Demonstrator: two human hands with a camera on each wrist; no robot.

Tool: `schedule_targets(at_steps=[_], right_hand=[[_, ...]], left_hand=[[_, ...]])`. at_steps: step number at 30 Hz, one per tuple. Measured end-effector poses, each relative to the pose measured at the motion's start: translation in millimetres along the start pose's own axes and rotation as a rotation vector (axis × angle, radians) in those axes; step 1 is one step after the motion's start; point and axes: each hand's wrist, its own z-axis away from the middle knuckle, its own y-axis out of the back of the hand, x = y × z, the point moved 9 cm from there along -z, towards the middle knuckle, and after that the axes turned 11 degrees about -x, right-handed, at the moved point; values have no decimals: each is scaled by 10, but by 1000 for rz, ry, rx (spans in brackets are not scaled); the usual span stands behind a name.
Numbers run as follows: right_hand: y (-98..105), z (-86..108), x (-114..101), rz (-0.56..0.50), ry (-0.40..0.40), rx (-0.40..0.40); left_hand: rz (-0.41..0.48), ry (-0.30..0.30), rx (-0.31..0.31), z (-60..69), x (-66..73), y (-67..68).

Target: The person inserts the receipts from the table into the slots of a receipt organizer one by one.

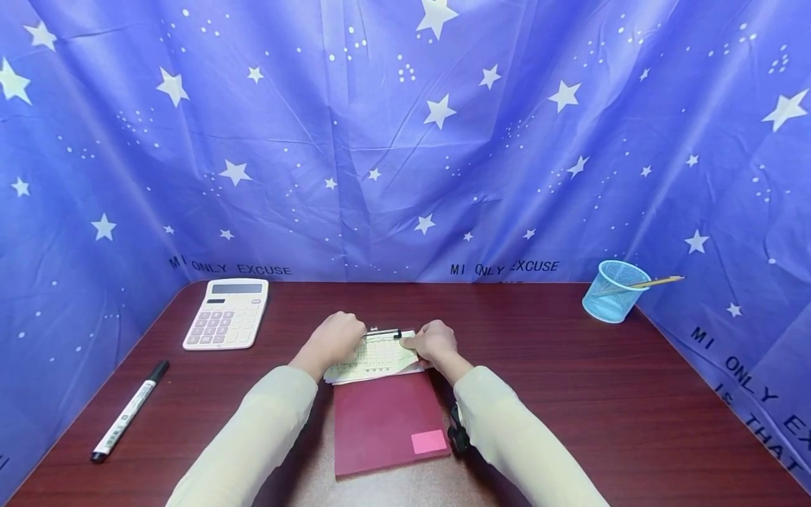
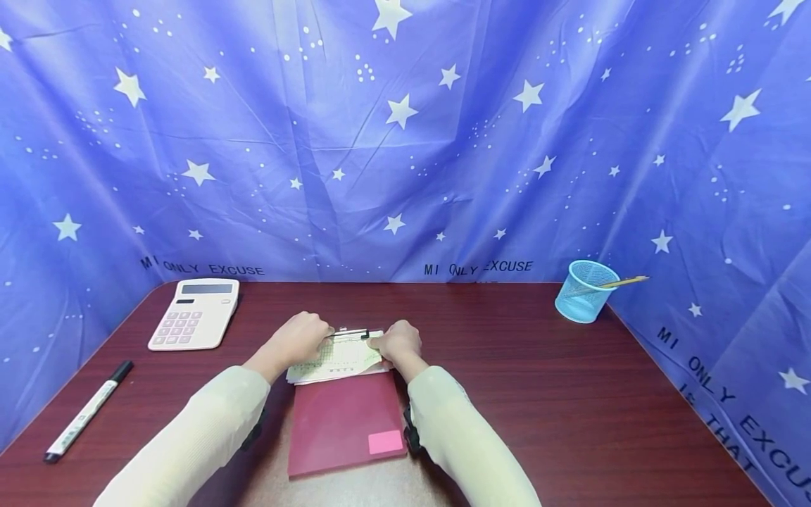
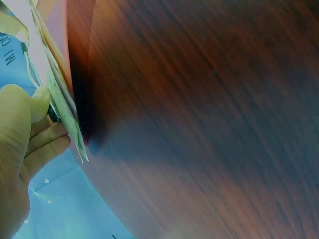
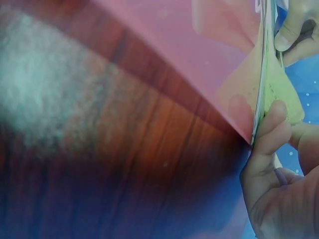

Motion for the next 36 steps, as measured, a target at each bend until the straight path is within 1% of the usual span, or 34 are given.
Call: schedule_targets(at_steps=[3, 9, 11, 14, 16, 19, 22, 24, 28, 36], right_hand=[[2, 2, -3, -15, 7, -4], [5, -1, 7, -5, 29, -8], [-7, -3, 28, -39, 27, -24], [-31, -3, 50, -112, 29, -76], [-53, 0, 49, -156, 35, -128], [-79, 4, 22, -163, 46, -207], [-89, 8, 7, -148, 50, -245], [-87, 12, 6, -146, 52, -245], [-72, 15, 15, -155, 41, -220], [-63, 47, 16, -149, 13, -221]], left_hand=[[1, 5, 3, 2, -3, -7], [0, 2, 25, 21, -1, 17], [0, 2, 25, 25, 0, 18], [-1, 0, 18, 19, 1, 0], [0, 0, 10, 12, 1, -14], [1, 2, 1, 3, -5, -25], [-2, 6, 0, 1, -15, -31], [-4, 3, 6, 0, -18, -30], [-6, -10, 23, 9, -7, -9], [5, -7, 25, 21, 9, 3]])
